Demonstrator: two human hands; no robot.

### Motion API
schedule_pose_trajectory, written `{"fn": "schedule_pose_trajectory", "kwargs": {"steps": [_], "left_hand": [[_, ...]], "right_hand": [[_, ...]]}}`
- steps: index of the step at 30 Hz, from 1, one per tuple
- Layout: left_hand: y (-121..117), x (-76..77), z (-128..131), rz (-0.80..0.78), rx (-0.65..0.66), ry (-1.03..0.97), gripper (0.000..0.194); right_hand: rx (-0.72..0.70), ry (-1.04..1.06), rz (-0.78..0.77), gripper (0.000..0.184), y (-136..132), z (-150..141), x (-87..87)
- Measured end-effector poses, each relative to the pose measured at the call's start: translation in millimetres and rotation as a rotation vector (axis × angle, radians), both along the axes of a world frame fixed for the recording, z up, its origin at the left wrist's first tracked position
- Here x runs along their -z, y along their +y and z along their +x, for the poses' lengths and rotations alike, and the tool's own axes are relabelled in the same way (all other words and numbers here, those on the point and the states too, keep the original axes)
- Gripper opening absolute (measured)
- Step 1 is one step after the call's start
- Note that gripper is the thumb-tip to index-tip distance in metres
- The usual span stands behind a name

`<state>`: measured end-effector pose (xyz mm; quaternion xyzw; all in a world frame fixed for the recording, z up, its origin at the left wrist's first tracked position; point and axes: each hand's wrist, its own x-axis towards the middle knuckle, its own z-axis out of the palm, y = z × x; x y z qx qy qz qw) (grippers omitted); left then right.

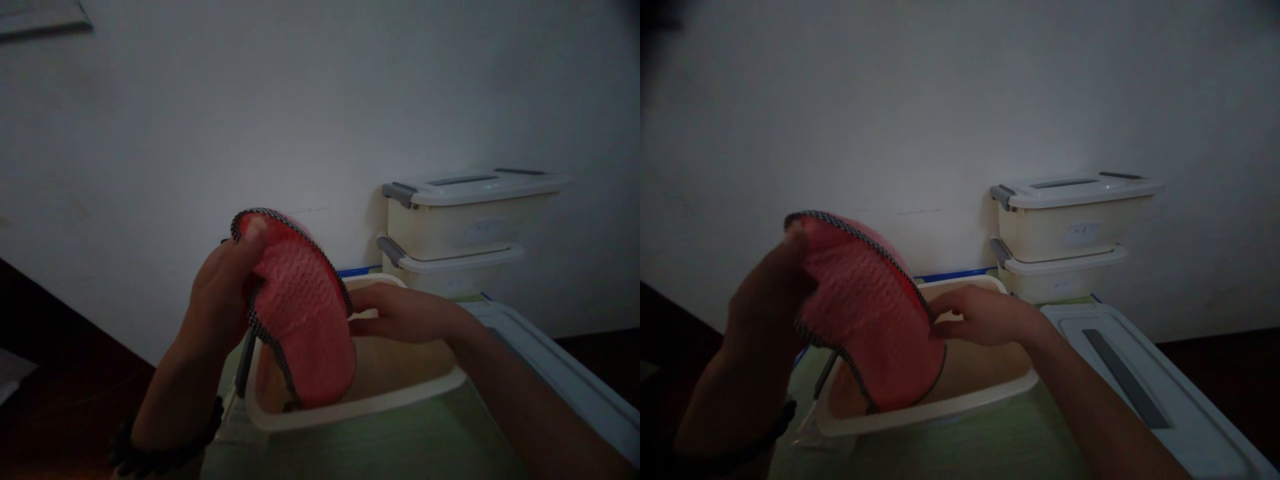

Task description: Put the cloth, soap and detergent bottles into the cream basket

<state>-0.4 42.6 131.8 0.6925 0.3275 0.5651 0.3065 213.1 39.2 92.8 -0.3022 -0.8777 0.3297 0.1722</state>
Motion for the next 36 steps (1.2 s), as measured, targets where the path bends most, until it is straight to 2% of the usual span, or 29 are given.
{"fn": "schedule_pose_trajectory", "kwargs": {"steps": [2, 4, 7, 10, 13, 16, 19, 24, 26, 29, 32, 36], "left_hand": [[-2, -1.8, 0, -0.115, 0.161, -0.047, 0.027], [0, -2.0, -2, -0.146, 0.241, -0.048, 0.012], [4, 0.7, -6, -0.133, 0.286, -0.009, 0.014], [7, 3.8, -8, -0.135, 0.362, 0.040, 0.021], [8, 4.9, -6, -0.080, 0.310, -0.046, 0.031], [9, 5.5, -7, -0.042, 0.248, -0.094, 0.038], [13, 7.3, -12, -0.033, 0.265, -0.068, 0.035], [16, 8.9, -15, -0.002, 0.328, -0.058, 0.032], [12, 6.7, -13, -0.009, 0.344, -0.025, 0.029], [3, 1.7, -11, 0.014, 0.338, 0.018, 0.024], [2, 0.2, -11, 0.047, 0.328, -0.027, 0.020], [18, 5.8, -16, 0.003, 0.208, -0.166, 0.015]], "right_hand": [[0.028, 0.068, 0.008, 0.026, 2, 1, -0.3], [0.072, 0.134, -0.013, 0.025, 4, 4, 0.1], [0.101, 0.263, -0.093, 0.026, 5, 7, 0.7], [0.080, 0.371, -0.149, 0.036, 3, 8, -0.8], [0.035, 0.392, -0.130, 0.043, 1, 9, -5.2], [-0.010, 0.370, -0.051, 0.042, 0, 10, -9.7], [-0.051, 0.332, -0.018, 0.044, 1, 13, -11.4], [-0.051, 0.344, -0.119, 0.047, 4, 10, -5.5], [0.000, 0.325, -0.109, 0.038, 5, 7, -1.4], [0.127, 0.268, -0.017, 0.029, 6, 5, 2.2], [0.232, 0.276, 0.068, 0.027, 6, 10, -0.6], [0.329, 0.413, 0.030, 0.034, 3, 23, -8.8]]}}
